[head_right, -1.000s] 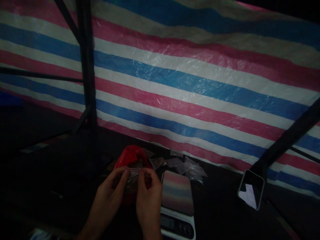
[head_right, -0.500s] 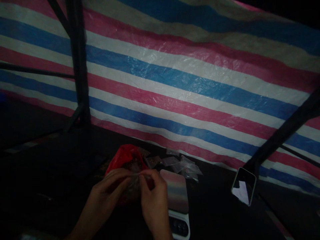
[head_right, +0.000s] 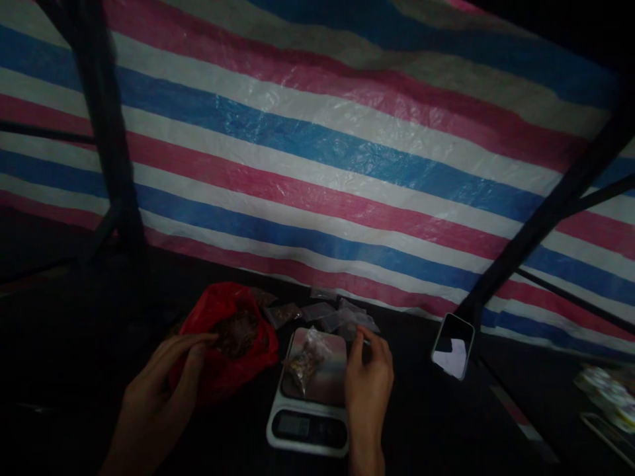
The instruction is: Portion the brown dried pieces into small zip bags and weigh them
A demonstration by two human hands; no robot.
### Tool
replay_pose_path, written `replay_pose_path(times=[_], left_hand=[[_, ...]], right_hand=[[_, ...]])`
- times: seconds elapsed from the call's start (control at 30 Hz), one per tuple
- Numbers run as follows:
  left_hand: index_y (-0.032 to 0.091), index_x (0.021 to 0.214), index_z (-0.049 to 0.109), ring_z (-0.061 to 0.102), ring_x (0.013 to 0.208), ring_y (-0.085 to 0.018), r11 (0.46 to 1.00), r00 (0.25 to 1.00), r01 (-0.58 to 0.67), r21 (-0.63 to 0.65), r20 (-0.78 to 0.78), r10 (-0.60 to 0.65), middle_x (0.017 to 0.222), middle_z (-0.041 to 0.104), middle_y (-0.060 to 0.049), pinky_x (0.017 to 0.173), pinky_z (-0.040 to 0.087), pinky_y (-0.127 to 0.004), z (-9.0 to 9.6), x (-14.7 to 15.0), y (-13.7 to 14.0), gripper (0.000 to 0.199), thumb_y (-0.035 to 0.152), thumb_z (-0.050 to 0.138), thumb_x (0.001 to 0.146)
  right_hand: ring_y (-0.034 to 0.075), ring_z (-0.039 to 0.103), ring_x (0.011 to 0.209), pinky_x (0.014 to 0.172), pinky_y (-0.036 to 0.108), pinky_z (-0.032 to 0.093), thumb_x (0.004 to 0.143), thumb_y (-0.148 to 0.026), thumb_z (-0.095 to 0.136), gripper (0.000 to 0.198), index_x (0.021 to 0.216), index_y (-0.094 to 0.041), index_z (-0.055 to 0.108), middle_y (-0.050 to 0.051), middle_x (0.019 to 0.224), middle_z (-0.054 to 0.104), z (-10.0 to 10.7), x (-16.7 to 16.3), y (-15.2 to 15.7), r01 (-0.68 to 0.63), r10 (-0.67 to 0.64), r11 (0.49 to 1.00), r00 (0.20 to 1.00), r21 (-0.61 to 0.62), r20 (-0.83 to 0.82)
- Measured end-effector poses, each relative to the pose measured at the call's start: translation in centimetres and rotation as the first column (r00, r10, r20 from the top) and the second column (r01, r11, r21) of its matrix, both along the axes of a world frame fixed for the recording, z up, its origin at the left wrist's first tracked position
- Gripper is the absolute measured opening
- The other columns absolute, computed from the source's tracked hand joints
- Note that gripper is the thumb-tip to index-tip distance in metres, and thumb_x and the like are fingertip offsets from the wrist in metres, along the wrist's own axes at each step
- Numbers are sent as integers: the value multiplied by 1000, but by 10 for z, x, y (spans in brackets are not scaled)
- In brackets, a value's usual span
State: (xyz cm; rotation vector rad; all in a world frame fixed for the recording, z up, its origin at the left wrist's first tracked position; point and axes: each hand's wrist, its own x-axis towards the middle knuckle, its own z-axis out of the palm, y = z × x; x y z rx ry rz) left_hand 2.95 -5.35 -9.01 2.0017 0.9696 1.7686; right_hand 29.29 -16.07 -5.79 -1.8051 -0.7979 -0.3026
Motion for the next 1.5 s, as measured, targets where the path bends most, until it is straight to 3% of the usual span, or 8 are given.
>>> replay_pose_path(times=[0.17, 0.27, 0.4, 0.53, 0.77, 0.97, 1.27, 1.5], left_hand=[[29, 101, 72, 71, 90, -12, 994, 998, -54, 94, -18, 56, 95, 75, 4, 86, 52, -20, 3, 2, -7, 17, 22, 57, 103], [28, 100, 71, 71, 88, -11, 992, 998, -63, 106, -15, 65, 92, 74, 4, 84, 53, -19, 8, 2, -9, 19, 16, 56, 102], [27, 100, 71, 69, 90, -12, 990, 996, -92, 111, -4, 93, 93, 74, 3, 87, 52, -21, 11, 1, -7, 17, 17, 57, 102], [27, 100, 70, 68, 91, -12, 988, 997, -82, 127, -3, 83, 93, 71, 2, 87, 51, -21, 10, -2, -5, 17, 18, 56, 102], [26, 97, 70, 68, 92, -14, 988, 995, -100, 121, 0, 101, 93, 72, 2, 88, 51, -25, 12, -5, -5, 17, 18, 56, 101], [25, 97, 71, 68, 90, -17, 988, 995, -104, 116, 0, 105, 93, 74, 0, 85, 52, -29, 12, -7, -5, 15, 19, 57, 101], [25, 99, 69, 67, 92, -17, 982, 990, -131, 135, -32, 137, 94, 72, -1, 86, 52, -29, 10, -9, -3, 16, 18, 55, 103], [25, 97, 70, 67, 87, -14, 979, 993, -114, 169, -19, 119, 89, 73, 1, 83, 52, -25, 16, -5, -7, 16, 15, 58, 100]], right_hand=[[31, 71, 102, 97, 47, 52, 90, -56, 61, 40, 102, -23, 80, 12, 107, 79, -5, 5, 2, -136, 136, 989, 991, 52, 19], [31, 67, 107, 99, 47, 48, 87, -52, 69, 27, 96, -29, 82, 7, 108, 78, -7, -6, 11, -335, 340, 940, 934, -63, 111], [33, 65, 102, 92, 47, 45, 78, -39, 78, 11, 86, -35, 84, 4, 108, 77, -3, -26, 14, -369, 407, 898, 904, -240, 132], [33, 64, 101, 87, 45, 43, 74, -36, 82, 12, 86, -36, 84, 3, 108, 77, 0, -29, 10, -312, 358, 902, 927, -299, 113], [30, 62, 96, 89, 43, 42, 94, -63, 62, 40, 86, -27, 79, 7, 96, 75, 14, -22, 2, -195, 185, 981, 952, 20, 245], [29, 62, 96, 89, 41, 42, 93, -65, 61, 43, 88, -24, 76, 8, 94, 73, 18, -17, -3, -72, 49, 993, 971, 91, 234], [32, 63, 98, 90, 45, 43, 91, -65, 59, 45, 87, -25, 79, 10, 96, 76, 14, -14, -3, -87, 86, 996, 978, -4, 190], [39, 59, 99, 83, 53, 44, 84, -57, 60, 39, 93, -29, 87, 17, 107, 75, -12, -4, 17, -26, 72, 967, 982, -253, 174]])
